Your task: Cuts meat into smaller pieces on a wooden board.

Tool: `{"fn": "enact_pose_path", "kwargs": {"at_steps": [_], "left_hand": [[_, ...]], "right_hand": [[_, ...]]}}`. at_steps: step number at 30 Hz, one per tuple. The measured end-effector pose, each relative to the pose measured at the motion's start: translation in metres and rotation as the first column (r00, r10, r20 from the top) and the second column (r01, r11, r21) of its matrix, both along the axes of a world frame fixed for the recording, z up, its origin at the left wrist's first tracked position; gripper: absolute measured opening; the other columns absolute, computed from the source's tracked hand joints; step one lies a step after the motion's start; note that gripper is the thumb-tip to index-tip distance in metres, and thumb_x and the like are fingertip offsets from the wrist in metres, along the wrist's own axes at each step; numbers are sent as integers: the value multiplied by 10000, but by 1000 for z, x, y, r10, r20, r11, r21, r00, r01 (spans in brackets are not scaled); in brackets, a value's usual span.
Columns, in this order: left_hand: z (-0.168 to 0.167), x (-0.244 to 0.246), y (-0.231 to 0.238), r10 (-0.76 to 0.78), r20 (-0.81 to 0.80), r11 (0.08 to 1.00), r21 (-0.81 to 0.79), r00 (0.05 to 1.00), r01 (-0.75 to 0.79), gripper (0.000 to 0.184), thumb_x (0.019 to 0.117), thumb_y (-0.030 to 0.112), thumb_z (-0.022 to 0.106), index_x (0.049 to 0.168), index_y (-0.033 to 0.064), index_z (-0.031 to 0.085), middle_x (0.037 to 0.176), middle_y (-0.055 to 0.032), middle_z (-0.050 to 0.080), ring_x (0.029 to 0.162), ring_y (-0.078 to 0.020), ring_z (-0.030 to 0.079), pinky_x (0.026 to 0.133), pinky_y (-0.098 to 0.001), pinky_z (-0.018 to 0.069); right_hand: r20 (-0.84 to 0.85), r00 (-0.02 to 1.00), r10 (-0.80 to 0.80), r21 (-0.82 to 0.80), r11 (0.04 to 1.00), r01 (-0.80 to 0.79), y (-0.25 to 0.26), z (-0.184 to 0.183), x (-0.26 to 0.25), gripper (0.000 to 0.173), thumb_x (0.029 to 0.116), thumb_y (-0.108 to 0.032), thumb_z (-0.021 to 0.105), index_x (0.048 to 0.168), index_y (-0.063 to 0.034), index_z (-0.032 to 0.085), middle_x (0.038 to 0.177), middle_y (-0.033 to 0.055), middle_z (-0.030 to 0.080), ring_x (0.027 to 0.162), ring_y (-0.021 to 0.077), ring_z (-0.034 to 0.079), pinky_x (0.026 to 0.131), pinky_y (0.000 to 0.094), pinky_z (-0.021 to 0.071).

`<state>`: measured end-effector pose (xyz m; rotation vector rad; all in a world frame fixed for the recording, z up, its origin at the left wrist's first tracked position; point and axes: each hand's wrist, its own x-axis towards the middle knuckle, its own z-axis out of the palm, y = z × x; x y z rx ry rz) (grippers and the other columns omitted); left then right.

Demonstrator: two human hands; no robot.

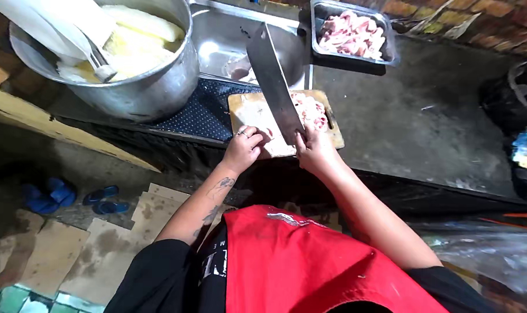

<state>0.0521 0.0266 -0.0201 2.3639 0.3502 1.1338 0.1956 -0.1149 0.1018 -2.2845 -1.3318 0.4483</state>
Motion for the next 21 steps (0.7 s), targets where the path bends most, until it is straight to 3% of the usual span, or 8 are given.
{"fn": "enact_pose_path", "kwargs": {"at_steps": [3,6,9,12,15,17,19,21], "left_hand": [[0,1,0,-2,-7,1000,1,1000,2,122,876,8,682,944,34,780,1040,-158,729,1085,-321,669,982,-434,536],[0,1,0,7,6,1000,30,1000,-7,130,868,16,682,953,3,780,1079,-202,729,1113,-366,675,1000,-462,538],[0,-1,-1,6,-7,999,38,1000,-5,108,863,1,673,914,11,768,1050,-192,729,1091,-358,678,991,-456,540],[4,-2,-2,1,-69,1000,-6,998,-2,111,924,57,690,976,22,782,1080,-182,728,1123,-355,671,1012,-458,537],[8,-4,-1,-16,-176,1000,-14,984,14,162,970,125,660,1040,41,780,1145,-158,720,1167,-343,647,1027,-461,521],[6,-3,1,-13,-152,1000,8,988,15,163,975,136,650,1031,60,782,1129,-138,720,1153,-323,648,1018,-436,523],[4,-2,0,-4,-97,1000,6,995,5,135,948,104,685,1005,38,788,1112,-169,731,1140,-352,666,1013,-461,536],[1,0,-1,-18,-12,1000,13,1000,18,113,927,70,690,958,20,786,1076,-187,733,1130,-355,671,1027,-453,529]], "right_hand": [[77,997,23,0,1000,-23,9,-3,-8,323,1102,-268,453,1111,-11,648,789,159,651,738,332,683,679,546,549],[102,994,37,-115,993,-25,16,-14,-12,318,1090,-265,480,1121,-8,666,896,203,682,877,398,696,760,612,545],[131,991,24,-158,987,-3,15,-2,-14,336,1104,-296,461,1143,-20,648,896,213,684,881,419,698,752,628,536],[226,974,5,119,992,-32,5,29,-15,318,1086,-248,473,1141,12,648,769,184,653,711,369,679,637,576,537],[243,970,-17,474,874,-103,1,58,-15,254,1080,-222,463,1131,-16,601,676,47,604,535,163,622,519,392,554],[234,972,-20,536,837,-112,3,62,-17,234,1094,-206,454,1161,-16,573,679,17,596,528,120,622,508,348,571],[189,982,-20,288,957,-36,6,42,-23,256,1062,-170,487,1199,23,586,749,137,640,632,278,657,595,498,556],[71,997,1,-173,985,11,14,4,-21,279,1094,-235,476,1169,2,603,872,211,667,789,389,691,709,606,556]]}}
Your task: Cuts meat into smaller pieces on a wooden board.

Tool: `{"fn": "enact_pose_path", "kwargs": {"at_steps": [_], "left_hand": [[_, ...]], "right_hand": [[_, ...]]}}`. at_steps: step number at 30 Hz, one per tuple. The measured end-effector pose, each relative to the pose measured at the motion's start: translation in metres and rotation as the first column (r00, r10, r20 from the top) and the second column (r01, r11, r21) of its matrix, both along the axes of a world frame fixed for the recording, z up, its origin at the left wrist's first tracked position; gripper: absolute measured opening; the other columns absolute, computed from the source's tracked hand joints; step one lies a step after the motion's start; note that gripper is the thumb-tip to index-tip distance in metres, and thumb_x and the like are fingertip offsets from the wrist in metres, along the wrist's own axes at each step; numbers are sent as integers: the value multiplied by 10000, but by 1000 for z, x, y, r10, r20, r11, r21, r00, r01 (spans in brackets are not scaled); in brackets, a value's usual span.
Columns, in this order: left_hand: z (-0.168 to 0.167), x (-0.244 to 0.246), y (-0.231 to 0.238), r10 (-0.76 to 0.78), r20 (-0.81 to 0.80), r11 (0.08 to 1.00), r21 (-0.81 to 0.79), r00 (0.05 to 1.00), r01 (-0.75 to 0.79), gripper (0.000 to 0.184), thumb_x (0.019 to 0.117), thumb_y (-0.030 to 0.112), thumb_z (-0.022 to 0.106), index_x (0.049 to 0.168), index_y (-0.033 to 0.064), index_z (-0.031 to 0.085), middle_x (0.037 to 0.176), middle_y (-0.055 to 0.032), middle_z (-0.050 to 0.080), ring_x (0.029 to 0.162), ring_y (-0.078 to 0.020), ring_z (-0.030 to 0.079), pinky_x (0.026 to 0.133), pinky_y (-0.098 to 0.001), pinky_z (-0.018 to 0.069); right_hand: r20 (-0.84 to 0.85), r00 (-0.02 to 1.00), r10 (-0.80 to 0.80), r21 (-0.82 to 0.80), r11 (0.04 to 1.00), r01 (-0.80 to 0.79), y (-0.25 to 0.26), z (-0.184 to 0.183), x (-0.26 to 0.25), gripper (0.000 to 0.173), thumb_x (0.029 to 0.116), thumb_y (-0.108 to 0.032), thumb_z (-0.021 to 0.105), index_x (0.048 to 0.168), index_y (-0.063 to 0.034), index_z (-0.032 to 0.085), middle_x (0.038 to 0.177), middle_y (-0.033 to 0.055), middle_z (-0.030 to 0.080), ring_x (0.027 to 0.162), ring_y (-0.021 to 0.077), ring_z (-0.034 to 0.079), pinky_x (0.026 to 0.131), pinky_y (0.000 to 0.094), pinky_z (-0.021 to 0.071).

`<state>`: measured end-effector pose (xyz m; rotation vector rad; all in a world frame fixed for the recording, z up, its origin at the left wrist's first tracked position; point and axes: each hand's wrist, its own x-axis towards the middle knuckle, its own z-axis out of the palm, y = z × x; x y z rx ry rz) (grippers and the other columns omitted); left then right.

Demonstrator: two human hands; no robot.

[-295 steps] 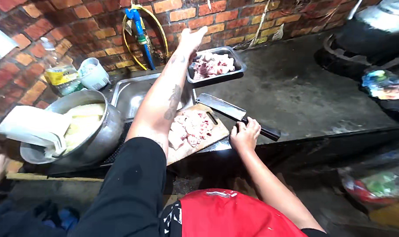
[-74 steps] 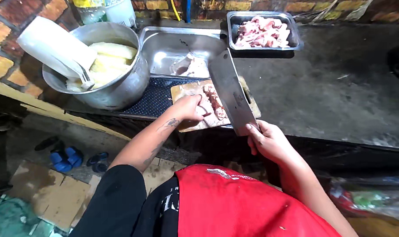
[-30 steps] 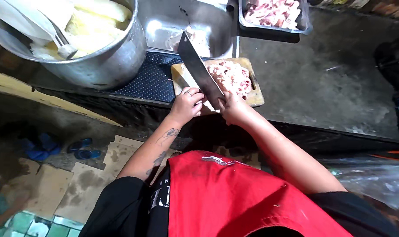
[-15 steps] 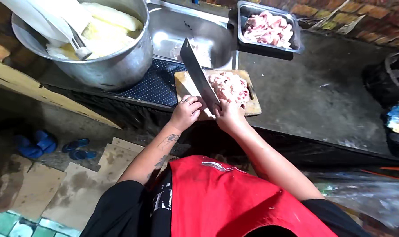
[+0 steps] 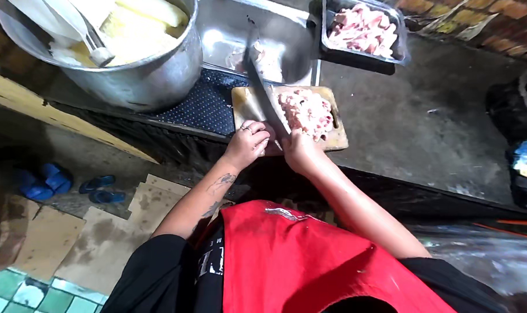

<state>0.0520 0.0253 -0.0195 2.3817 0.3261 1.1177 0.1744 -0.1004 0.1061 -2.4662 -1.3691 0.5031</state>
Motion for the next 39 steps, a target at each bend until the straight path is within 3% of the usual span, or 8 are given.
{"fn": "enact_pose_path", "kwargs": {"at_steps": [3,11,17,24,27,30,33,39], "left_hand": [[0,1,3,5,19,1000,16,1000,-5,109,930,75,684,928,31,783,1047,-167,735,1110,-329,676,1019,-430,531],[7,6,2,73,-106,995,-59,992,-80,365,773,129,824,1119,32,760,1212,-222,689,1189,-395,642,1036,-498,520],[23,13,1,199,-217,952,-189,956,-241,304,832,123,770,1114,22,720,1261,-199,670,1113,-340,688,942,-493,577],[36,15,38,226,-17,637,-754,974,-161,308,968,153,639,1224,-16,608,1064,-154,684,910,-203,693,832,-399,592],[40,24,34,106,-132,785,-597,986,-164,497,945,182,706,1368,-21,540,1213,-182,688,1089,-233,702,969,-421,583],[51,40,19,75,-484,977,-141,872,-162,776,832,469,786,1478,113,544,1416,-162,613,1340,-373,547,1105,-580,446],[56,56,14,138,-659,990,75,740,-118,696,871,580,730,1459,234,592,1427,-176,587,1313,-461,522,945,-613,528],[81,66,23,126,-762,987,35,635,-154,413,838,406,798,1143,131,751,1459,-192,533,1250,-419,569,971,-594,518]], "right_hand": [[-78,997,8,-241,970,-27,11,-18,9,349,1117,-303,416,1134,-18,618,845,202,663,714,361,692,657,563,572],[-127,992,-8,-228,974,-21,28,-13,14,349,1112,-301,430,1107,-5,616,828,184,657,665,325,677,640,534,571],[-212,977,-33,-218,976,-15,36,-14,22,314,1116,-298,430,1135,-22,578,788,161,625,545,253,631,525,434,560],[-462,884,-76,22,995,97,-22,-2,72,353,1122,-324,449,1221,-22,601,629,91,608,443,178,584,455,353,548],[-104,990,-97,162,980,113,-40,10,102,302,1085,-272,504,1138,-18,660,765,175,649,642,333,656,613,574,551],[180,964,-198,146,974,173,-50,8,137,287,1038,-260,556,1143,-11,654,891,297,675,861,530,673,700,731,485],[337,914,-227,59,974,220,-57,-6,169,310,1053,-299,562,1156,-18,645,942,318,690,932,557,682,724,725,504],[434,867,-245,132,969,208,-70,-61,212,334,1015,-273,643,1113,45,666,1038,338,677,965,552,675,737,700,509]]}}
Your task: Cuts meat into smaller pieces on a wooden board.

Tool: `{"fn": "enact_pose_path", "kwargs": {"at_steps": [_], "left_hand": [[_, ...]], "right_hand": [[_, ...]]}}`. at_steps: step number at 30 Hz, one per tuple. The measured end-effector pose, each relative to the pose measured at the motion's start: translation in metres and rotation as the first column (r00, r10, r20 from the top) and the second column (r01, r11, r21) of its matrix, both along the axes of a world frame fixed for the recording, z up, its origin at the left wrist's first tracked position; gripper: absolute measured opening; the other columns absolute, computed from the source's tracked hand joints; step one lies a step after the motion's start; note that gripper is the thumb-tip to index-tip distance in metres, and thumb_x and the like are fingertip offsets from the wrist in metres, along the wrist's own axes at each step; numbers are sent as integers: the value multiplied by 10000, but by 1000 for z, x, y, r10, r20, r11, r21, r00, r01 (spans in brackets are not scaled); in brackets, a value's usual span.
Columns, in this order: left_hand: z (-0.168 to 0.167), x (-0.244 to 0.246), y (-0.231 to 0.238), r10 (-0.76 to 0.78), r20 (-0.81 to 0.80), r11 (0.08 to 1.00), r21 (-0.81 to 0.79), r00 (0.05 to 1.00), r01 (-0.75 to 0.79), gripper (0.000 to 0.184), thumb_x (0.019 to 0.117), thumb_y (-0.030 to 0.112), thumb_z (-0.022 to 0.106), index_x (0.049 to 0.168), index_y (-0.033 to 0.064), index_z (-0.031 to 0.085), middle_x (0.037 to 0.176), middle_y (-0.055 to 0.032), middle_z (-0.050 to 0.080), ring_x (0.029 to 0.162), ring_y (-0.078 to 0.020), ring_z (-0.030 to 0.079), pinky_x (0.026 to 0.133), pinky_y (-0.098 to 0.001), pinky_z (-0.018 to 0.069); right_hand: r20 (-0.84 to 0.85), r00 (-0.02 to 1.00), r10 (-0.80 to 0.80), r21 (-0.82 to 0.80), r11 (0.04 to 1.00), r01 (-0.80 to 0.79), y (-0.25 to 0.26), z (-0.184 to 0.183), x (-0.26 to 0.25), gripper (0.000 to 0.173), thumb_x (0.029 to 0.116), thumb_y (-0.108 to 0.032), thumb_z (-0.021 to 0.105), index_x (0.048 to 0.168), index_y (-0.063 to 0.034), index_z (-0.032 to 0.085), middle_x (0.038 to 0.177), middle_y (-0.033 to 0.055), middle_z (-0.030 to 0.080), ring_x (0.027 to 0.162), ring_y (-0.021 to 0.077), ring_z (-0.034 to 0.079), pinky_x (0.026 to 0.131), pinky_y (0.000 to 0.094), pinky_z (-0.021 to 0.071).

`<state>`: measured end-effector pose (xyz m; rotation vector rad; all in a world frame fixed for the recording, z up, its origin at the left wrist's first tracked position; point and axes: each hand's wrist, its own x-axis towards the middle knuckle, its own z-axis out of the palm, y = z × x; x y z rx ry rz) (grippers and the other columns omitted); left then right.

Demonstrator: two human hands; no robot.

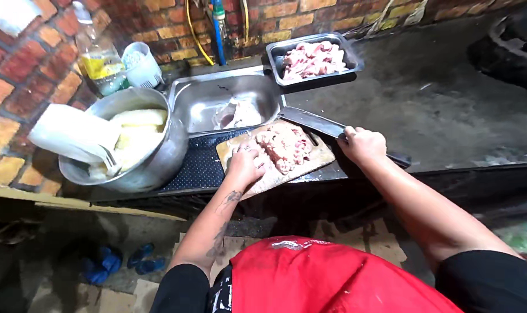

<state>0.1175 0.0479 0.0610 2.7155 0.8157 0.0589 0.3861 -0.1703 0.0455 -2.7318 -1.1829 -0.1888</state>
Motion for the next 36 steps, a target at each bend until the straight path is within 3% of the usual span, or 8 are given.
{"fn": "enact_pose_path", "kwargs": {"at_steps": [6,10,13,17,22,25,29,36], "left_hand": [[14,2,21,168,155,943,-313,973,-113,275,895,238,770,1059,19,736,1284,-183,629,1143,-303,638,973,-503,541],[11,6,38,592,311,552,-829,743,-93,182,1043,65,528,1114,-54,645,900,-130,694,767,-176,688,744,-328,597],[18,25,46,770,303,337,-940,562,46,244,1066,141,417,1127,2,607,889,-103,663,754,-171,664,707,-301,578],[52,117,62,606,514,443,-852,607,279,296,1092,234,400,1073,47,629,934,-61,699,885,-144,682,816,-298,572],[154,245,71,452,548,607,-767,704,208,654,1099,466,438,1632,160,214,1615,-157,359,1372,-311,516,1033,-498,534],[178,267,104,334,545,790,-607,769,87,593,1082,403,502,1588,145,331,1547,-172,447,1246,-300,593,926,-487,555],[134,240,166,34,252,945,-322,967,51,342,1040,173,535,1321,-11,604,1107,-165,685,897,-226,665,802,-412,559],[-16,162,249,231,-478,959,-34,847,-281,352,1005,210,608,1168,-94,677,1250,-320,647,1215,-464,619,1017,-659,476]], "right_hand": [[-177,966,-190,212,951,226,-5,-15,-31,457,1011,-340,643,1353,-37,640,1485,347,450,1376,580,393,1035,784,309],[-279,928,-248,289,900,328,-10,-31,-45,489,1036,-327,542,1451,-71,580,1612,313,318,1520,513,233,1212,701,124],[-304,917,-259,279,896,346,-9,-32,-43,484,1044,-333,528,1444,-66,581,1622,302,309,1533,503,212,1223,684,122],[-289,920,-266,308,884,352,-9,-34,-40,447,1043,-316,524,1401,-69,624,1593,292,372,1514,495,269,1219,677,151],[-207,944,-255,355,880,316,-10,-41,-38,441,1029,-307,497,1363,-69,659,1526,304,462,1455,526,365,1192,696,206],[-148,955,-256,395,870,294,-9,-46,-37,440,1018,-318,486,1331,-83,686,1478,305,513,1415,537,417,1164,699,250],[-142,955,-260,406,865,296,-6,-45,-38,475,1008,-349,473,1323,-60,680,1476,311,513,1410,550,415,1161,709,239],[-106,958,-265,385,878,285,-3,-49,-36,533,1005,-397,430,1309,-33,672,1450,338,519,1378,585,430,1121,741,249]]}}
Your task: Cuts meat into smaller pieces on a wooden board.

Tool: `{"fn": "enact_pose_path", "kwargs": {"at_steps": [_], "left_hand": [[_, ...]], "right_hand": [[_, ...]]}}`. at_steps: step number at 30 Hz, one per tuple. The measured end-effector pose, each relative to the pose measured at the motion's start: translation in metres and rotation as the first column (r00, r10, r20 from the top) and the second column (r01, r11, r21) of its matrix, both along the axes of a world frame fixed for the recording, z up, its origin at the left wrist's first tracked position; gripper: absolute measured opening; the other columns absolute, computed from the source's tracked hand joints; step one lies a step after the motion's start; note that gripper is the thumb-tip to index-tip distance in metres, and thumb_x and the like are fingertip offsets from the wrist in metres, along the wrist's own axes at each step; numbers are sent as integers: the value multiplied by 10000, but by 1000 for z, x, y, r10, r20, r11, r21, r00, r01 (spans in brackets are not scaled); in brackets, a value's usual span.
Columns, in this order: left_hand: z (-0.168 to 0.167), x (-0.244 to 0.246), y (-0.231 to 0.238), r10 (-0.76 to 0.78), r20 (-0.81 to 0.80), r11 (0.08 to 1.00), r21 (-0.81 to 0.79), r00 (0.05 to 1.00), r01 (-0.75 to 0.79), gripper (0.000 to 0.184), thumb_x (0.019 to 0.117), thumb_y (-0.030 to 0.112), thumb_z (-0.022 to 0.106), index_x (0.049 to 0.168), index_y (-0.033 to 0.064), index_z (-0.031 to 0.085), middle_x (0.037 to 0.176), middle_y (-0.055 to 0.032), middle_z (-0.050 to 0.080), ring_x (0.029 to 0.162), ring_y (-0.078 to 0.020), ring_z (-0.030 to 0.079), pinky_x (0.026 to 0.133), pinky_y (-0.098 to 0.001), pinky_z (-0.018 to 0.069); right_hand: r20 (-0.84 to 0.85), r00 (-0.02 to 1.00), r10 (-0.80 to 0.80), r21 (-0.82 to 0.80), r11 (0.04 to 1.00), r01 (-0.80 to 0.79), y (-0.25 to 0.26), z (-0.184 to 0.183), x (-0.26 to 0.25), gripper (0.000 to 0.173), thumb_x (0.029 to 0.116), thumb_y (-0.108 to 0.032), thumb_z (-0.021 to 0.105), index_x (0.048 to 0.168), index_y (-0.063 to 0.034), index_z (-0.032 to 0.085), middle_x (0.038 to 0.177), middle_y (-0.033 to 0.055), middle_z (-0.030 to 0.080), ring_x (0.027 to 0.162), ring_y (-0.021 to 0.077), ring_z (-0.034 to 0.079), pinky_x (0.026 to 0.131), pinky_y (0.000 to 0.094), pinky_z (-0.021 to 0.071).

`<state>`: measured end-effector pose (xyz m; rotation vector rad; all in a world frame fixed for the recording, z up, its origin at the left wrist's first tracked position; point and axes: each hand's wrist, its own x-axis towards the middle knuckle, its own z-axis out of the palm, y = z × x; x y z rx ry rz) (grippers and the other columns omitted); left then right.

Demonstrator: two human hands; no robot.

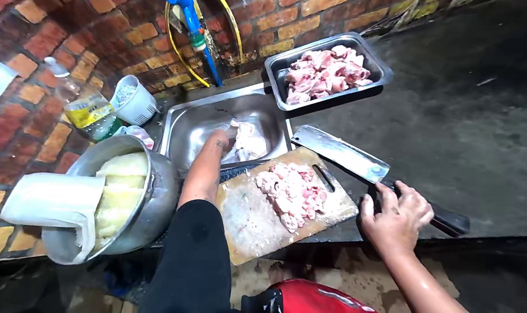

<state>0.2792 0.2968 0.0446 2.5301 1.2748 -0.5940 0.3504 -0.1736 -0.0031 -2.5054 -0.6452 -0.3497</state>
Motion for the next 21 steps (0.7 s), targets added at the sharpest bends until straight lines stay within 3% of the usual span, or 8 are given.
{"fn": "enact_pose_path", "kwargs": {"at_steps": [3,6,8,10,11,18,19,21], "left_hand": [[-34,-4,11,-4,-11,996,-86,1000,3,322,987,178,641,1183,-74,688,1264,-306,649,1233,-450,609,1043,-637,463],[-40,16,1,90,65,970,-231,994,-73,409,906,151,761,1217,-88,646,1187,-286,665,1091,-388,669,969,-568,528],[-39,28,-12,72,68,973,-225,995,-55,603,850,211,836,1321,-57,571,1172,-288,657,1014,-386,687,887,-560,561],[-40,39,-21,-16,51,989,-145,999,23,985,740,297,923,1546,90,395,1298,-302,620,1111,-446,665,907,-628,548],[-39,44,-26,-62,43,993,-103,997,66,1077,705,333,941,1579,105,353,1353,-311,593,1198,-477,624,967,-671,508],[-54,56,-34,0,153,999,-49,988,7,1143,597,261,977,1512,-23,353,1331,-332,590,1227,-483,607,1000,-662,498],[-54,55,-31,44,137,996,-81,990,-33,1126,620,281,963,1511,-37,352,1324,-323,597,1216,-461,618,999,-642,506],[-48,52,-24,145,81,972,-199,986,-127,853,744,339,910,1371,-85,517,1195,-276,639,1070,-370,651,916,-558,531]], "right_hand": [[19,1000,-4,2,1000,4,1,-2,1,544,1005,-412,428,1303,-30,676,1443,345,521,1374,592,428,1121,736,252],[38,999,-7,-3,1000,8,1,-4,2,553,1000,-427,433,1305,-35,677,1438,346,526,1367,591,434,1118,729,256],[33,999,-5,-9,1000,5,0,-3,1,559,993,-429,437,1311,-33,672,1439,350,521,1368,596,429,1116,732,255],[26,1000,-15,-7,1000,15,1,-2,1,561,985,-435,443,1306,-38,675,1441,347,521,1371,592,428,1118,731,251],[25,1000,-18,-4,1000,18,1,-2,1,561,983,-435,445,1302,-36,678,1438,348,523,1369,595,428,1115,732,253],[3,1000,-21,-10,1000,21,1,1,0,523,983,-398,449,1250,-27,701,1433,348,530,1367,598,432,1117,734,259],[6,1000,-25,-8,1000,25,1,1,1,521,980,-399,447,1245,-32,704,1433,344,533,1365,598,436,1116,734,260],[2,1000,-26,-6,1000,26,1,1,1,511,982,-392,447,1248,-38,702,1437,340,531,1369,593,435,1122,732,257]]}}
